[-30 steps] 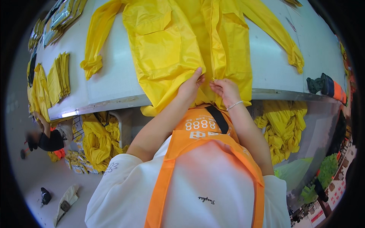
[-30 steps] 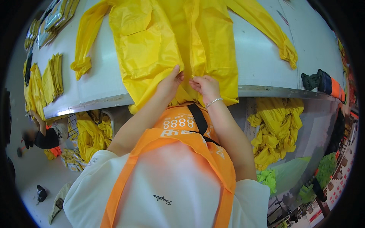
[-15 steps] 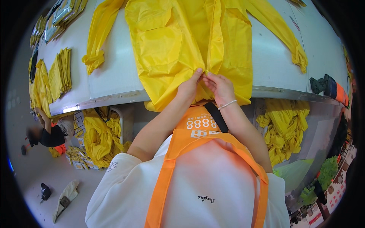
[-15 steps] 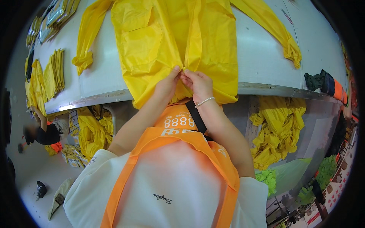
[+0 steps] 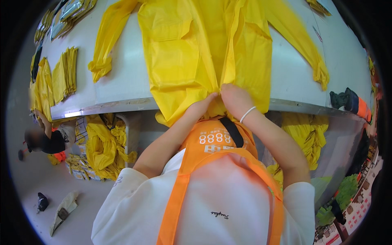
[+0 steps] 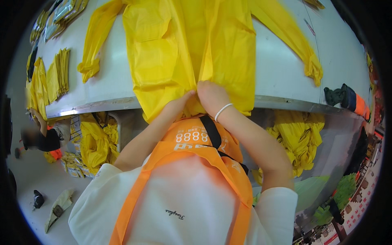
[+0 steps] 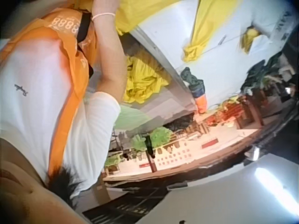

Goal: The person folds a yellow raincoat on a white table, smoothing and aligning the fabric, then uses a small blade to cut threads or tags. The person continues folding and arranging the garment into a compact shape.

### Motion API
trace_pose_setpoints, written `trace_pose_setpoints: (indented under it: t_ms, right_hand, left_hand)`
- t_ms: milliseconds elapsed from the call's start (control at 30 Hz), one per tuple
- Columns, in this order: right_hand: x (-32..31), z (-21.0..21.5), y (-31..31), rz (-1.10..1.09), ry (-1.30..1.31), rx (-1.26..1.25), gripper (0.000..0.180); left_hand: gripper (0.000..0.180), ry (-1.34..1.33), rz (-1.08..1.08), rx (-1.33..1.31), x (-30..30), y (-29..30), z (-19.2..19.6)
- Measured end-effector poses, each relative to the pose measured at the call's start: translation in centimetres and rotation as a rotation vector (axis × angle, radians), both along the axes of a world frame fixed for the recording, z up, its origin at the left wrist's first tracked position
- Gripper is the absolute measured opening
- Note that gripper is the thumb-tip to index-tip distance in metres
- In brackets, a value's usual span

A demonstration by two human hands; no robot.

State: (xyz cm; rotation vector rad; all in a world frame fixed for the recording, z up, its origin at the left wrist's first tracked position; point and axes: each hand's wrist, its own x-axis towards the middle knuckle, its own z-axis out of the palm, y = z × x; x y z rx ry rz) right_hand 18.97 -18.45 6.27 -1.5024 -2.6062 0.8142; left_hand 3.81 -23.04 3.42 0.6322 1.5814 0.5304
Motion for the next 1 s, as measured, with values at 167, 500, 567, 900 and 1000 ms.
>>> trace_pose_setpoints:
  t_ms: [167,500,567,900,1000]
  right_hand:
    - [0.2,0.2,7.4,0.418,-0.056,0.512,0.011]
    - [-4.2,-0.9,34.8,0.180,-0.416,0.738,0.013]
    - [-5.1,-1.6,38.9,0.125,-0.426,0.736,0.012]
    - [-5.5,-4.1,38.9,-0.410,0.479,0.475,0.037]
    - [-4.2,-2.3,36.1,-0.705,0.478,-0.158,0.046]
  left_hand:
    - [0.057,-0.137,-0.122,-0.442,-1.1,-2.9,-2.1]
    - [0.067,0.107,0.116,0.157,-0.4,-19.3,-13.2]
    - [0.067,0.142,0.175,0.112,0.3,-21.6,-14.2]
    - [0.063,-0.128,-0.298,-0.389,-3.5,-12.5,-6.0]
    - [0.055,-0.204,-0.685,-0.237,-8.8,-3.3,-1.3]
